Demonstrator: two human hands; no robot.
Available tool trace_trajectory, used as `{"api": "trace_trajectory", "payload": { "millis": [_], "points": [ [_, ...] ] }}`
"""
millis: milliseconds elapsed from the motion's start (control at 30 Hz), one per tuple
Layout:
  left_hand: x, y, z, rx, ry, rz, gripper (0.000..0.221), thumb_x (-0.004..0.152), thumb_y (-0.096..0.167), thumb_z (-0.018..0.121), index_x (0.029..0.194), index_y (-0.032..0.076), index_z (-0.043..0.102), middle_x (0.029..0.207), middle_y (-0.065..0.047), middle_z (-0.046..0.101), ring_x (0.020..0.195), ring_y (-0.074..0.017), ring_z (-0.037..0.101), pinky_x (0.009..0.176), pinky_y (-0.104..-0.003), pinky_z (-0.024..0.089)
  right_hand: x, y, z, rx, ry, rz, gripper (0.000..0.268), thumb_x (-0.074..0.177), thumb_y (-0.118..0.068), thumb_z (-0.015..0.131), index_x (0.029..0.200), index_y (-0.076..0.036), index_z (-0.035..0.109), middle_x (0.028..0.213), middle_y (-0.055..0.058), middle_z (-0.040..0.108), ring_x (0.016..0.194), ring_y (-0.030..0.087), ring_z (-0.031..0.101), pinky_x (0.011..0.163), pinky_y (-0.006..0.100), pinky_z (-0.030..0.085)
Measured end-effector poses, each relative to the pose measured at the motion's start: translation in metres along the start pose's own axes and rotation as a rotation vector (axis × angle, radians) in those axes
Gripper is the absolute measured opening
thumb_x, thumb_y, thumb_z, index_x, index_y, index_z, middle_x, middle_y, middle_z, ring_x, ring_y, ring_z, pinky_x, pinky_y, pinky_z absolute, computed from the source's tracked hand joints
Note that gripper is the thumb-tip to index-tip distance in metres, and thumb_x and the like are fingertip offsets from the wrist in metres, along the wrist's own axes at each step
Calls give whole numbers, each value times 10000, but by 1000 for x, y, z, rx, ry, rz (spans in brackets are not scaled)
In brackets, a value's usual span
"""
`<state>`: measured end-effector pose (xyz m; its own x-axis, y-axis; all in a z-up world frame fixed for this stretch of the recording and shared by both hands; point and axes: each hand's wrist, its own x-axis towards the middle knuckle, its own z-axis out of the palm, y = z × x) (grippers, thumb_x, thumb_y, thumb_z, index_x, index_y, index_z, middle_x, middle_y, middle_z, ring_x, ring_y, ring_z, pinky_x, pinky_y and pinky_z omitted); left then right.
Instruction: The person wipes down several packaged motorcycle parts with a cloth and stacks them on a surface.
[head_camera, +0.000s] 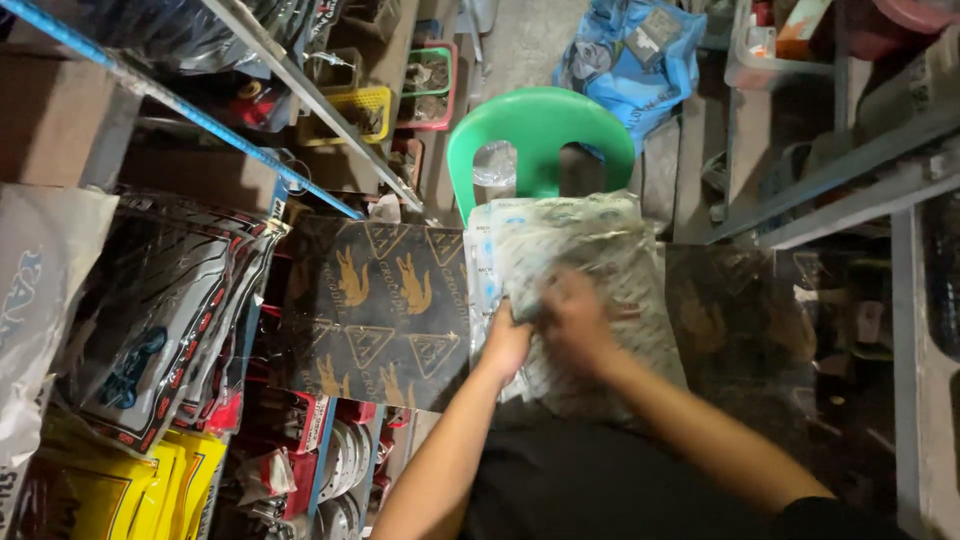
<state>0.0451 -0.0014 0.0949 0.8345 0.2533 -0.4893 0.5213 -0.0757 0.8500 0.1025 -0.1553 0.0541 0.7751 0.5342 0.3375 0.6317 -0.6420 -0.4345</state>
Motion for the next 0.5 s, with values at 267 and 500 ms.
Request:
{"api": "trace_trajectory", "payload": {
  "millis": [267,500],
  "points": [
    [-5,-62,-1,-220,-104,85,570,834,-81,534,1396,12,565,1303,-273,653,1238,-381,600,1050,-517,494,-17,72,8,-107,141,-108,474,703,-203,744,1177,-185,748,1350,177,629,1290,411,589,1034,525,472],
    [23,-102,-1,-279,-104,95,484,896,-52,617,1365,71,607,1206,-170,727,1082,-264,699,934,-440,578,-23,106,1,-457,93,232,855,586,-282,828,1421,-205,660,1414,209,571,1347,450,531,1049,597,447]
  ]
}}
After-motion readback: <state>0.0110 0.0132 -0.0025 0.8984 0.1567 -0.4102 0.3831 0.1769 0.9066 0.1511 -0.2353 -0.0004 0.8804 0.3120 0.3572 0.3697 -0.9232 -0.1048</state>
